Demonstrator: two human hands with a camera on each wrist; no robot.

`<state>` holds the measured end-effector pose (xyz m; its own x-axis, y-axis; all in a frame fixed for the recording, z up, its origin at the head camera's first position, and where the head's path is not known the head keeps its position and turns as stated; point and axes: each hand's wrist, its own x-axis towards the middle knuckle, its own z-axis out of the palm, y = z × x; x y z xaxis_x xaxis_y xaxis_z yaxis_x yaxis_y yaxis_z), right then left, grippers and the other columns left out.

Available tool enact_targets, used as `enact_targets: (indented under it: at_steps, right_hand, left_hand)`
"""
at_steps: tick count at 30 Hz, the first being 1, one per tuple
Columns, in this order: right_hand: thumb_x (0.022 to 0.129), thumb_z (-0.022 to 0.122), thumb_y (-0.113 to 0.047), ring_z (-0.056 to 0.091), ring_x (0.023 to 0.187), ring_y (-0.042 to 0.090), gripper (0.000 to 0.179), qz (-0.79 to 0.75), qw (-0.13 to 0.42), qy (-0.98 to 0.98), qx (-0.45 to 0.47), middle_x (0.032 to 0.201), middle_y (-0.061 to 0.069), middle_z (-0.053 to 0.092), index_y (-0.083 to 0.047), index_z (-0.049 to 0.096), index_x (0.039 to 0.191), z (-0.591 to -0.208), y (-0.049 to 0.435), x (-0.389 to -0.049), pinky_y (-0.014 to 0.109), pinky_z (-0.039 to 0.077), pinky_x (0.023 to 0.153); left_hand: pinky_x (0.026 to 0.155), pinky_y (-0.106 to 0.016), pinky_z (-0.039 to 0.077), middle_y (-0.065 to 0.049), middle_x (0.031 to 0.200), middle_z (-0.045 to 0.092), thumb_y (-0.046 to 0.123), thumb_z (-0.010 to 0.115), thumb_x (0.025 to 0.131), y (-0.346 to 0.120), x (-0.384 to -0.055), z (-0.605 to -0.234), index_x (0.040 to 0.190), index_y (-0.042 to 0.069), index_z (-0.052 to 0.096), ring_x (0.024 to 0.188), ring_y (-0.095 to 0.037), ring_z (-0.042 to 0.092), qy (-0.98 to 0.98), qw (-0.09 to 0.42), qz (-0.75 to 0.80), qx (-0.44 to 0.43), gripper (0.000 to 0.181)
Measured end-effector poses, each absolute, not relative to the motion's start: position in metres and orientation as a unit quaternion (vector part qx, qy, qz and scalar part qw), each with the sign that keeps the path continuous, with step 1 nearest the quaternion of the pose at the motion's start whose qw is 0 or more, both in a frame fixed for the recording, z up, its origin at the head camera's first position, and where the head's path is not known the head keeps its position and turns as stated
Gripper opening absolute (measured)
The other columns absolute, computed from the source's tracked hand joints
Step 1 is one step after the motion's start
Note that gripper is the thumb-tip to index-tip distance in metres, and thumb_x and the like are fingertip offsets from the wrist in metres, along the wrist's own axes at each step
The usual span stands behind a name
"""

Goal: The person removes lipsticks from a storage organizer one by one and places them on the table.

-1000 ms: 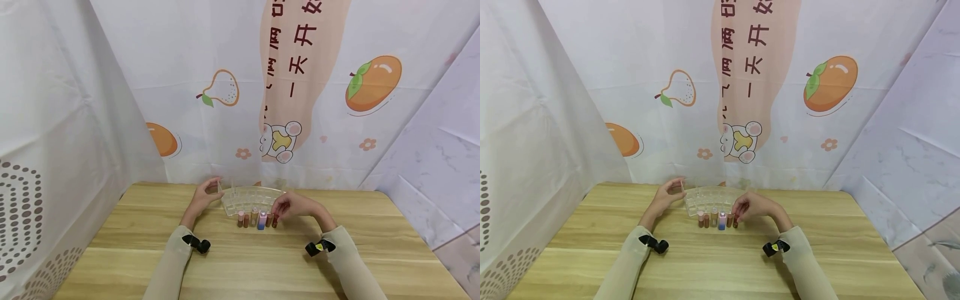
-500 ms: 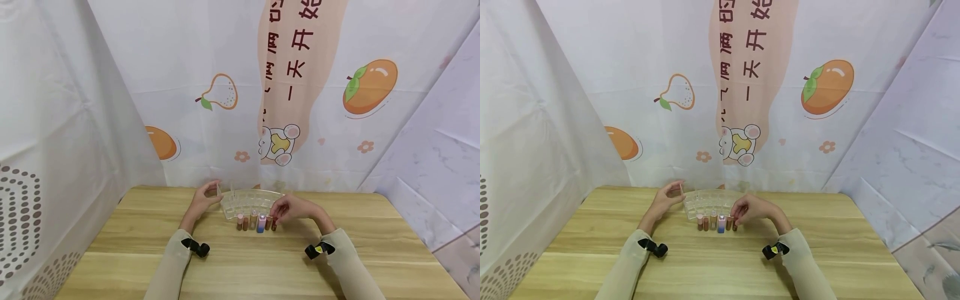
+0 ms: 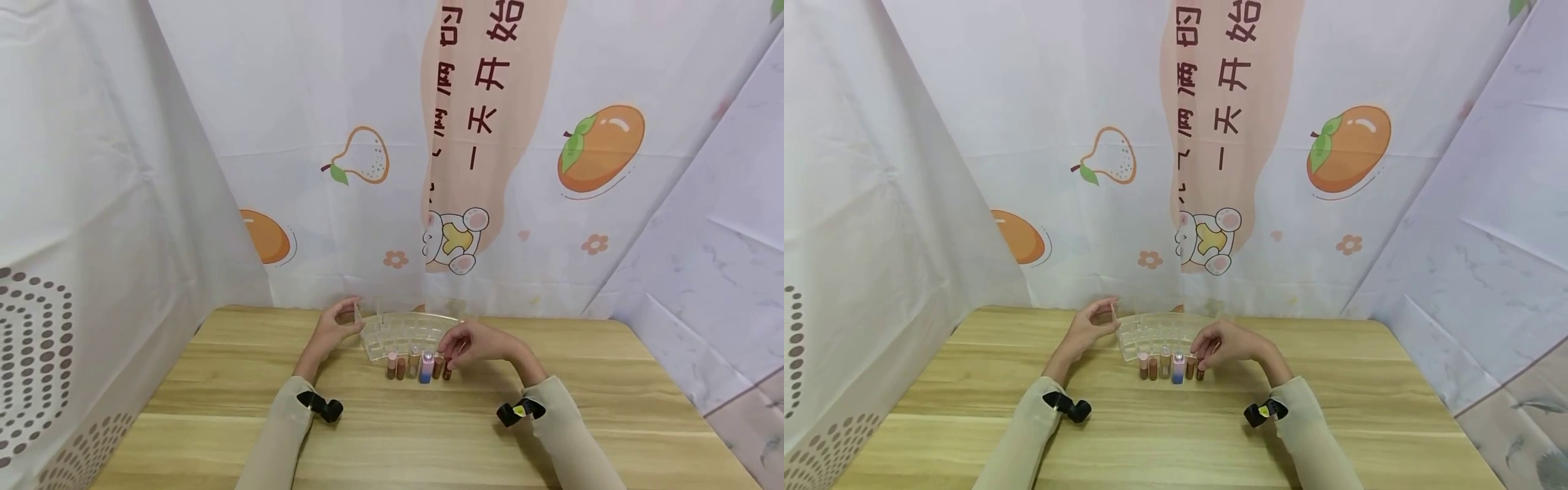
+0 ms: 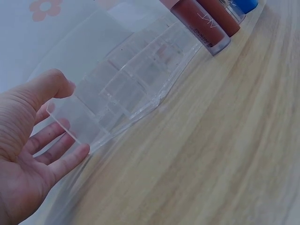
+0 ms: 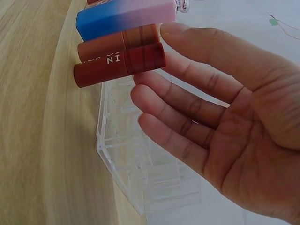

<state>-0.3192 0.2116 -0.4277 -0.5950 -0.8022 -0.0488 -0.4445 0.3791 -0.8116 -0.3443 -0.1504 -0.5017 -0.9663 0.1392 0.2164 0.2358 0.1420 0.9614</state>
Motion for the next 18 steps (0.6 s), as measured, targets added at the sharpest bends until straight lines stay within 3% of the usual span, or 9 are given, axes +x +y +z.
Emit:
enact_targets:
  at_steps: [7,12,18]
  right_hand:
    - [0.087,0.08,-0.008,0.071,0.089,0.022,0.032,-0.407,0.224,0.793,-0.395,0.101,0.022,0.073,0.006,0.069,0.113,-0.43,0.211,-0.324,0.033,0.062,0.08]
    - [0.089,0.078,-0.008,0.071,0.091,0.02,0.035,-0.421,0.217,0.79,-0.39,0.102,0.022,0.073,0.009,0.067,0.117,-0.434,0.215,-0.323,0.029,0.062,0.079]
    - [0.094,0.071,-0.004,0.071,0.094,0.017,0.031,-0.459,0.17,0.787,-0.375,0.108,0.032,0.069,0.012,0.064,0.119,-0.426,0.219,-0.322,0.025,0.06,0.084]
  left_hand:
    - [0.107,-0.056,0.049,-0.027,0.137,0.06,-0.001,0.076,0.087,-0.15,-0.347,-0.499,0.144,0.002,0.055,0.129,-0.043,0.056,-0.765,0.034,-0.631,-0.12,0.06]
    - [0.109,-0.055,0.047,-0.025,0.143,0.056,0.01,0.08,0.088,-0.144,-0.346,-0.499,0.146,0.003,0.052,0.132,-0.043,0.054,-0.788,0.033,-0.605,-0.105,0.065]
    - [0.117,-0.058,0.038,-0.018,0.145,0.058,0.018,0.08,0.089,-0.128,-0.342,-0.48,0.141,0.004,0.058,0.139,-0.037,0.049,-0.778,0.148,-0.606,-0.079,0.058]
